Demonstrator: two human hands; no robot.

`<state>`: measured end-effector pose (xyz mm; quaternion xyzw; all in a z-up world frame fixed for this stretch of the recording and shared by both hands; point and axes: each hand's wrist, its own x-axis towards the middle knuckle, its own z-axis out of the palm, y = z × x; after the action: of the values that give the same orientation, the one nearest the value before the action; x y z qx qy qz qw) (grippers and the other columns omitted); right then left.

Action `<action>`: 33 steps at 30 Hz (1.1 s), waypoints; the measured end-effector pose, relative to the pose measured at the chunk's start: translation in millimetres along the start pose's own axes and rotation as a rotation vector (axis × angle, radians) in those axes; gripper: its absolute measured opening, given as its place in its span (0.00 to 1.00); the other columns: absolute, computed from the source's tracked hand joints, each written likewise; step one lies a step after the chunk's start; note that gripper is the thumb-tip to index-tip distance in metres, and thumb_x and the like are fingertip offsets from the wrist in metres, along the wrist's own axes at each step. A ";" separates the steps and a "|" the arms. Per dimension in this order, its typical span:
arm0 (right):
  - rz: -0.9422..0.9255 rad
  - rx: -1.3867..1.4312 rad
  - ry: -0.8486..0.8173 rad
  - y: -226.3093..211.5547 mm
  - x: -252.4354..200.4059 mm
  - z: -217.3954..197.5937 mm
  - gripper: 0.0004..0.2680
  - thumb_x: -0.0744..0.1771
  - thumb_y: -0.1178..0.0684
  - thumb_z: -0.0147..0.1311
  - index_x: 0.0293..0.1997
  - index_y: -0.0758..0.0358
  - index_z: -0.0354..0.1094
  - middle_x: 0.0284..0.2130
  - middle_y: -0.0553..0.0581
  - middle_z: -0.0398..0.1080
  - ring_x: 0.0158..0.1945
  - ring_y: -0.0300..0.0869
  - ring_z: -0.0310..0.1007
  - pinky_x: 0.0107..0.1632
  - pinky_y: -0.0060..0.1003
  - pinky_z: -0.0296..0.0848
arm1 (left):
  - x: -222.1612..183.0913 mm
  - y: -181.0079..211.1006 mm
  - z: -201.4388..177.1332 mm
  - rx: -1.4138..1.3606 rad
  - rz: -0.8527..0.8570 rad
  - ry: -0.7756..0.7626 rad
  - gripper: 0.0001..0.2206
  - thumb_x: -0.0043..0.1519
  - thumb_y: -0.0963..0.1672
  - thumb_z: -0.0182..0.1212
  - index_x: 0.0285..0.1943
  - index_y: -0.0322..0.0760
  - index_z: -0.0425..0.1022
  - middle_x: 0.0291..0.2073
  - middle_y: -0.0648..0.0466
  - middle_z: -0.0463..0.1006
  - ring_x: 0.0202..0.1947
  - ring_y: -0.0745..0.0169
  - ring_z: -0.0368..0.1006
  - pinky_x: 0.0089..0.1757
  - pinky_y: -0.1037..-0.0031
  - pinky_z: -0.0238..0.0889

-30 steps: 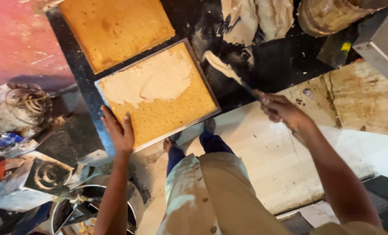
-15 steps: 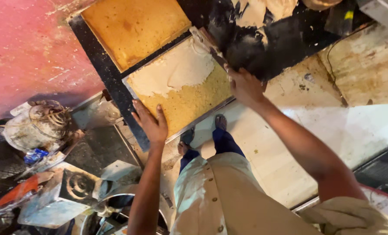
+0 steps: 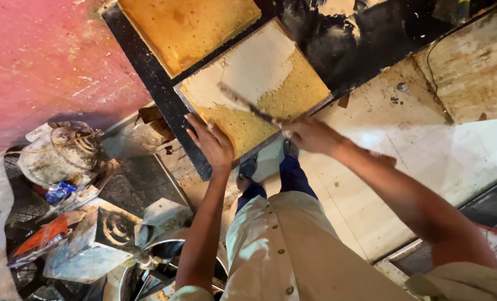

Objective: The person prepares layers of cake by using a flat tool to scrape and spread cream from a large mass onto the surface of thin cake sheets, then places additional sheets on top and continues layering with more cream.

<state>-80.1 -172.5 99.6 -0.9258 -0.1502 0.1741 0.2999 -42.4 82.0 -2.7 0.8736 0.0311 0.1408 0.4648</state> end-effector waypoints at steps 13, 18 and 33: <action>-0.060 0.119 0.176 -30.4 -58.1 20.5 0.09 0.66 0.58 0.55 0.51 0.63 0.74 0.47 0.64 0.76 0.49 0.56 0.77 0.51 0.48 0.75 | -13.0 -31.3 -12.4 -0.535 -0.023 -0.041 0.43 0.73 0.62 0.28 0.83 0.29 0.21 0.82 0.36 0.46 0.83 0.46 0.40 0.75 0.61 0.28; 0.070 -0.139 0.127 -25.2 2.7 9.6 0.15 0.66 0.57 0.51 0.59 0.57 0.72 0.46 0.63 0.77 0.46 0.58 0.76 0.48 0.52 0.74 | -45.2 -18.8 -55.7 0.057 0.149 -0.393 0.63 0.54 0.62 0.63 0.75 0.29 0.11 0.78 0.35 0.44 0.79 0.41 0.37 0.71 0.55 0.18; 0.247 0.127 0.338 20.8 -96.5 2.9 0.07 0.69 0.60 0.50 0.50 0.61 0.72 0.36 0.63 0.71 0.36 0.55 0.75 0.41 0.51 0.73 | -41.6 -14.4 -53.9 0.184 0.128 -0.355 0.68 0.52 0.60 0.73 0.75 0.16 0.17 0.79 0.34 0.45 0.80 0.37 0.39 0.73 0.56 0.26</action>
<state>-163.9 -224.1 107.2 -0.9325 0.0279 0.0608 0.3549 -95.9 125.8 4.9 0.9237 -0.0938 0.0105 0.3712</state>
